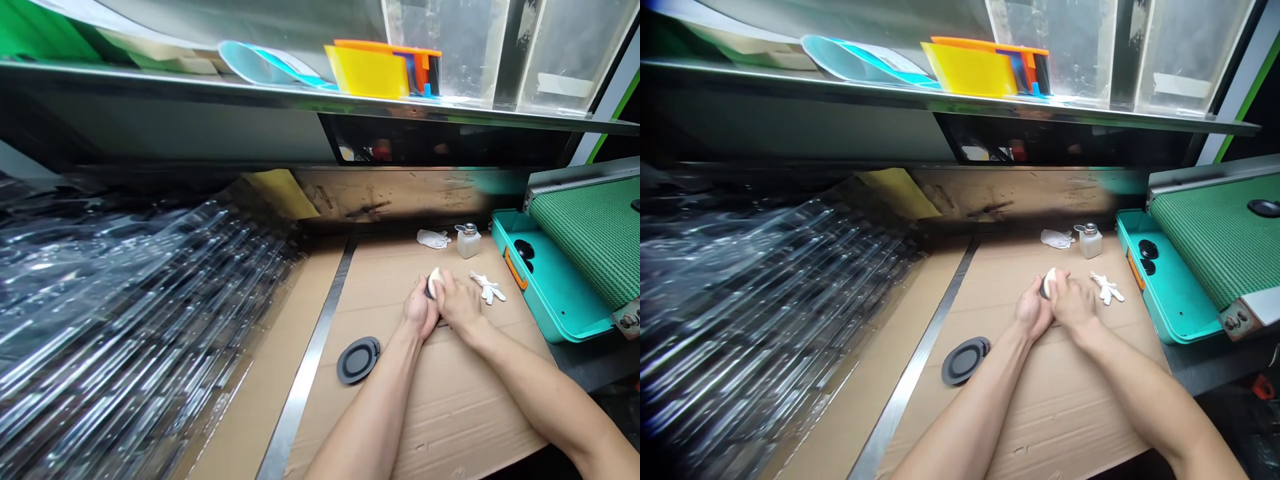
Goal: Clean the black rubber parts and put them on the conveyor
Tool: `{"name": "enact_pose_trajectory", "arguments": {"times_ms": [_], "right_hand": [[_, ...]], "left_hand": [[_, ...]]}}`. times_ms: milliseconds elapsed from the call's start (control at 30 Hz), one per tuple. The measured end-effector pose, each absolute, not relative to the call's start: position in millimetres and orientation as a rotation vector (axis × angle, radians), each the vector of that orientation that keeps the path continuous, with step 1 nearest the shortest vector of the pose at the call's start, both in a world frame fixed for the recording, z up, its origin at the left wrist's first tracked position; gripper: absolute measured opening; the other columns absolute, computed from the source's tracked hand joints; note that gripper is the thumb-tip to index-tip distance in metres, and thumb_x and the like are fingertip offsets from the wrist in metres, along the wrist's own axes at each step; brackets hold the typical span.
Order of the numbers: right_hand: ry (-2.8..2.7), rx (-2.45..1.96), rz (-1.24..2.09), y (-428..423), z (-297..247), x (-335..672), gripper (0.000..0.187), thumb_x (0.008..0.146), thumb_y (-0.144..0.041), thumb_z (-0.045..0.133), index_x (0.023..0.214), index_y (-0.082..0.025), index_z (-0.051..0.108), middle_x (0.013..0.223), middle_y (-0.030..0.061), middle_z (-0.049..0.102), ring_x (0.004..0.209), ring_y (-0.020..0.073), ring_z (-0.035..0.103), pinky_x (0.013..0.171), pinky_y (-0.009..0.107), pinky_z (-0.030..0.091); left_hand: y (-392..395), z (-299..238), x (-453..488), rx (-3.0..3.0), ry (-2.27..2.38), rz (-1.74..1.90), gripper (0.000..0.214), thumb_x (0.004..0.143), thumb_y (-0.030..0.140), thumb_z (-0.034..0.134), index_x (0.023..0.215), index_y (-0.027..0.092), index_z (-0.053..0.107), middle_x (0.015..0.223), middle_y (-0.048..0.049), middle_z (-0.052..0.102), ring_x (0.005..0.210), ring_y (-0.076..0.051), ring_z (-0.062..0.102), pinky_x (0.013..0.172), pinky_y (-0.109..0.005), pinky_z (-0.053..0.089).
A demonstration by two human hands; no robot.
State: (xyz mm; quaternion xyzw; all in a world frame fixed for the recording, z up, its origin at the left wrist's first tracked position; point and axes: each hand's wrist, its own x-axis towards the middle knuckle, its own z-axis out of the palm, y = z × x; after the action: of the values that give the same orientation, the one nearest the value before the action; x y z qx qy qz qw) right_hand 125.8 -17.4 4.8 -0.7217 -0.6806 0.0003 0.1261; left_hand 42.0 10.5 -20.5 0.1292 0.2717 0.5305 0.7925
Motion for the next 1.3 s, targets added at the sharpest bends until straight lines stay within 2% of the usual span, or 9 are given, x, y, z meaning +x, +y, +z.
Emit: {"name": "enact_pose_trajectory", "arguments": {"times_ms": [167,267,467,633,767,967,1100,1300], "right_hand": [[-2.001,-2.092,0.051,-18.5,6.0,125.7,0.042,0.105,-0.048,0.033,0.137,-0.026,0.049,0.100,0.0092,0.075,0.082,0.0228,0.071,0.074,0.030,0.046],[-1.955,-2.131,0.015,-15.9,5.5,131.1,0.043,0.106,-0.048,0.029,0.138,-0.028,0.049,0.102,0.0093,0.074,0.083,0.0225,0.071,0.075,0.030,0.046],[-2.074,-1.996,-0.066,-14.7,2.2,135.5,0.049,0.106,-0.049,0.025,0.143,-0.026,0.048,0.111,0.0120,0.073,0.086,0.0219,0.071,0.071,0.027,0.045],[-1.973,-1.995,-0.083,-3.0,8.1,145.7,0.047,0.107,-0.048,0.025,0.140,-0.029,0.052,0.109,0.0084,0.074,0.089,0.0223,0.071,0.073,0.027,0.045],[-1.970,-2.033,-0.066,-11.0,6.8,148.0,0.046,0.107,-0.048,0.026,0.135,-0.028,0.057,0.102,0.0080,0.075,0.086,0.0224,0.070,0.074,0.027,0.044],[-2.076,-1.971,-0.041,-19.9,1.6,139.3,0.049,0.106,-0.051,0.025,0.141,-0.030,0.052,0.106,0.0080,0.075,0.084,0.0218,0.070,0.070,0.027,0.044],[-1.944,-2.074,-0.074,-11.9,0.5,135.6,0.048,0.106,-0.049,0.025,0.139,-0.028,0.053,0.103,0.0088,0.074,0.086,0.0215,0.070,0.070,0.026,0.043],[-1.960,-2.040,-0.015,-8.5,3.3,146.4,0.047,0.106,-0.050,0.028,0.140,-0.027,0.051,0.110,0.0088,0.074,0.088,0.0229,0.070,0.071,0.028,0.044]], "left_hand": [[9.0,-19.5,41.4,0.260,0.571,1.164,0.040,0.105,0.036,0.035,0.116,0.015,0.067,0.121,-0.0133,0.072,0.117,-0.023,0.067,0.105,-0.041,0.052],[9.3,-18.7,40.6,0.269,0.561,1.163,0.040,0.105,0.035,0.035,0.118,0.014,0.067,0.122,-0.0149,0.072,0.117,-0.024,0.067,0.105,-0.041,0.052],[6.8,-18.8,40.1,0.307,0.571,1.122,0.042,0.104,0.036,0.038,0.117,0.012,0.070,0.117,-0.0161,0.073,0.116,-0.026,0.067,0.106,-0.041,0.052],[6.2,-24.0,43.6,0.381,0.625,1.163,0.034,0.103,0.030,0.043,0.110,0.012,0.071,0.108,-0.0137,0.076,0.112,-0.025,0.069,0.104,-0.042,0.053],[9.3,-24.2,42.5,0.353,0.631,1.186,0.037,0.104,0.030,0.040,0.109,0.010,0.070,0.106,-0.0141,0.077,0.112,-0.024,0.070,0.106,-0.041,0.052],[9.9,-17.0,37.4,0.287,0.599,1.158,0.045,0.105,0.036,0.033,0.111,0.009,0.069,0.119,-0.0171,0.073,0.119,-0.024,0.066,0.108,-0.040,0.050],[7.8,-15.8,37.6,0.282,0.620,1.205,0.043,0.106,0.033,0.033,0.112,0.011,0.068,0.114,-0.0149,0.074,0.118,-0.023,0.066,0.106,-0.040,0.052],[7.9,-15.4,38.4,0.291,0.619,1.201,0.039,0.105,0.033,0.035,0.111,0.010,0.066,0.117,-0.0168,0.072,0.111,-0.023,0.069,0.098,-0.037,0.055]]}}
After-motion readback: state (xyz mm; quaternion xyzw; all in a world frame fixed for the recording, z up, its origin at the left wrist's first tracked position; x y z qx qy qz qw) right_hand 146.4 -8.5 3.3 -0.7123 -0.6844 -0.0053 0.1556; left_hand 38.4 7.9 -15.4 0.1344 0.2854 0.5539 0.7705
